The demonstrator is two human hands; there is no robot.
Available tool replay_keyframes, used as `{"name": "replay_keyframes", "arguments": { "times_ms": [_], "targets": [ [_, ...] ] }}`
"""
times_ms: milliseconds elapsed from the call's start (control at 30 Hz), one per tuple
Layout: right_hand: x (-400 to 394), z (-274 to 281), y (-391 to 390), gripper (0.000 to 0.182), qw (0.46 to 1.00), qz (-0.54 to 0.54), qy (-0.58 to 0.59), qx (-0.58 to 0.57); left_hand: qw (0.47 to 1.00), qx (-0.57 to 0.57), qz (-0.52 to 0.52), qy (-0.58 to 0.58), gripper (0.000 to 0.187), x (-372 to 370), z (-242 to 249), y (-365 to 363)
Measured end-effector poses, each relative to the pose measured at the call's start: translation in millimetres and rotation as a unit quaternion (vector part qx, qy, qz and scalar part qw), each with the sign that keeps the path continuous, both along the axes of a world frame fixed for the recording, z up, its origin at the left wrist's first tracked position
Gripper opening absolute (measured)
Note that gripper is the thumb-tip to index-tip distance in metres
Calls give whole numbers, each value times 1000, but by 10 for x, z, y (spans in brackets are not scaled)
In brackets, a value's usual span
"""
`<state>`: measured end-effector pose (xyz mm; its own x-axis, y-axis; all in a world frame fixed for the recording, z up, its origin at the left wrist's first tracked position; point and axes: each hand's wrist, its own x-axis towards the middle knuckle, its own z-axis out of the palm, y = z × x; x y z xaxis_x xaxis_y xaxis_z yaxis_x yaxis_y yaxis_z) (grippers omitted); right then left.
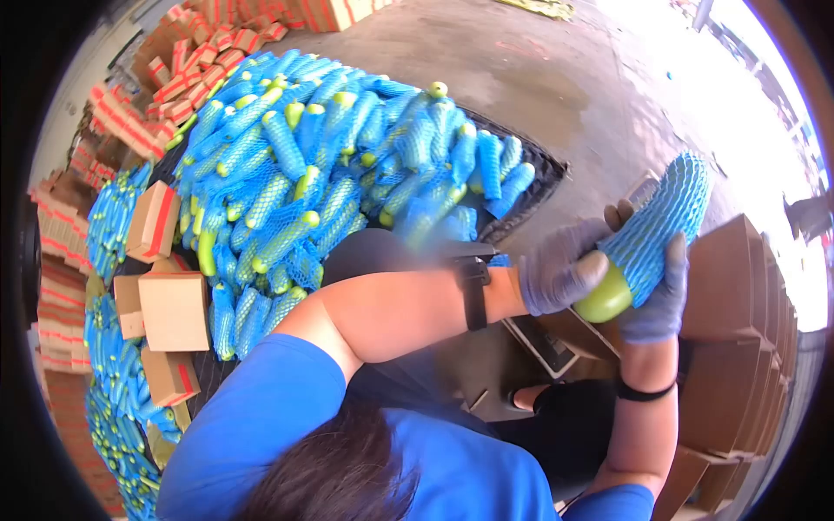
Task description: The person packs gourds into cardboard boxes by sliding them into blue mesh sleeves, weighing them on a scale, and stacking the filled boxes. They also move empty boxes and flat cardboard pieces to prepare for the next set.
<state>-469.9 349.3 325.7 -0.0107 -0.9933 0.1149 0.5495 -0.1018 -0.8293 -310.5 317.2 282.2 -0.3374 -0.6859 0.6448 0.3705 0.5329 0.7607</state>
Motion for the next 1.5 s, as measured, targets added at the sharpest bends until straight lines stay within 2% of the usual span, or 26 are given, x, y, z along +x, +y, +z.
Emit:
{"name": "replay_keyframes", "arguments": {
  "times_ms": [33, 67, 133, 167, 233, 267, 333, 433, 567, 633, 700, 733, 767, 800, 867, 933, 1033, 1100, 1167, 1200, 1233, 1267, 1300, 1367, 1433, 1500],
  "targets": [
    [-127, -139, -53, 72, 996, 34, -75, 35, 991, -15, 83, -99, 60, -19, -113, -44],
    [-69, -59, -57, 61, 997, -15, -53, 62, 969, -32, 150, -191, 59, -77, -232, -99],
    [-349, -48, -199, 48, 996, 21, -18, 85, 939, 2, 134, -317, 50, 61, 116, -86],
    [-430, -17, -259, 48, 993, 29, -35, 110, 889, -22, 153, -431, 43, 74, 78, -215],
    [-869, -76, -483, 50, 984, 80, 90, 129, 826, 25, 52, -561, 41, 316, 168, -376],
    [-1077, -159, -536, 54, 966, 84, 208, 127, 816, 7, 25, -577, 42, 441, 158, -448],
    [-1325, -415, -586, 66, 888, 131, 417, 142, 799, -16, 17, -600, 45, 576, 187, -518],
    [-1235, -728, -480, 78, 688, 192, 677, 177, 786, -11, 39, -617, 47, 683, 85, -555],
    [-987, -1417, -588, 85, 464, 336, 767, 289, 758, -35, -21, -651, 50, 774, -43, -664],
    [-876, -1695, -585, 82, 497, 374, 725, 297, 758, -61, -7, -649, 51, 807, -83, -690],
    [-900, -2609, -594, 68, 370, 357, 825, 232, 752, -46, -16, -658, 52, 798, -39, -735],
    [-834, -2622, -547, 54, 403, 341, 827, 195, 768, -56, -20, -638, 52, 815, -27, -751],
    [-969, -2974, -538, 49, 391, 354, 837, 145, 782, -62, -16, -620, 52, 867, 5, -757],
    [-1191, -3455, -496, 55, 410, 302, 855, 98, 783, -59, -22, -619, 52, 927, 77, -766],
    [-1031, -2608, -471, 70, 417, 339, 835, 118, 804, -55, -22, -592, 53, 1126, 206, -806],
    [-941, -2041, -584, 73, 319, 401, 852, 112, 811, 18, -109, -574, 63, 1451, 437, -933],
    [-1095, -1557, -638, 75, 350, 416, 824, 157, 859, 102, -135, -484, 58, 2222, 30, -1321],
    [-1288, -1443, -609, 72, 382, 406, 817, 147, 857, 237, -32, -457, 59, 2857, -369, -1652],
    [-1300, -1209, -554, 67, 507, 372, 748, 214, 736, 278, 348, -510, 68, 3729, -1180, -2098],
    [-1234, -1095, -578, 67, 506, 371, 749, 211, 632, 371, 494, -468, 71, 3990, -1243, -2075],
    [-1187, -974, -524, 65, 574, 351, 698, 246, 591, 347, 530, -499, 85, 4067, -1355, -2137],
    [-1148, -954, -533, 64, 636, 328, 641, 278, 501, 429, 613, -436, 88, 4335, -1485, -2091],
    [-1136, -1014, -621, 64, 636, 318, 645, 280, 406, 500, 676, -358, 91, 4652, -1663, -2174],
    [-1258, -1099, -564, 65, 717, 267, 602, 228, 349, 521, 690, -362, 95, 4926, -1884, -2268],
    [-1347, -1228, -576, 63, 695, 252, 636, 223, 308, 511, 702, -387, 88, 4908, -1808, -2303],
    [-1401, -1269, -599, 59, 633, 230, 709, 209, 336, 517, 679, -398, 81, 4952, -1710, -2271]
  ]
}}
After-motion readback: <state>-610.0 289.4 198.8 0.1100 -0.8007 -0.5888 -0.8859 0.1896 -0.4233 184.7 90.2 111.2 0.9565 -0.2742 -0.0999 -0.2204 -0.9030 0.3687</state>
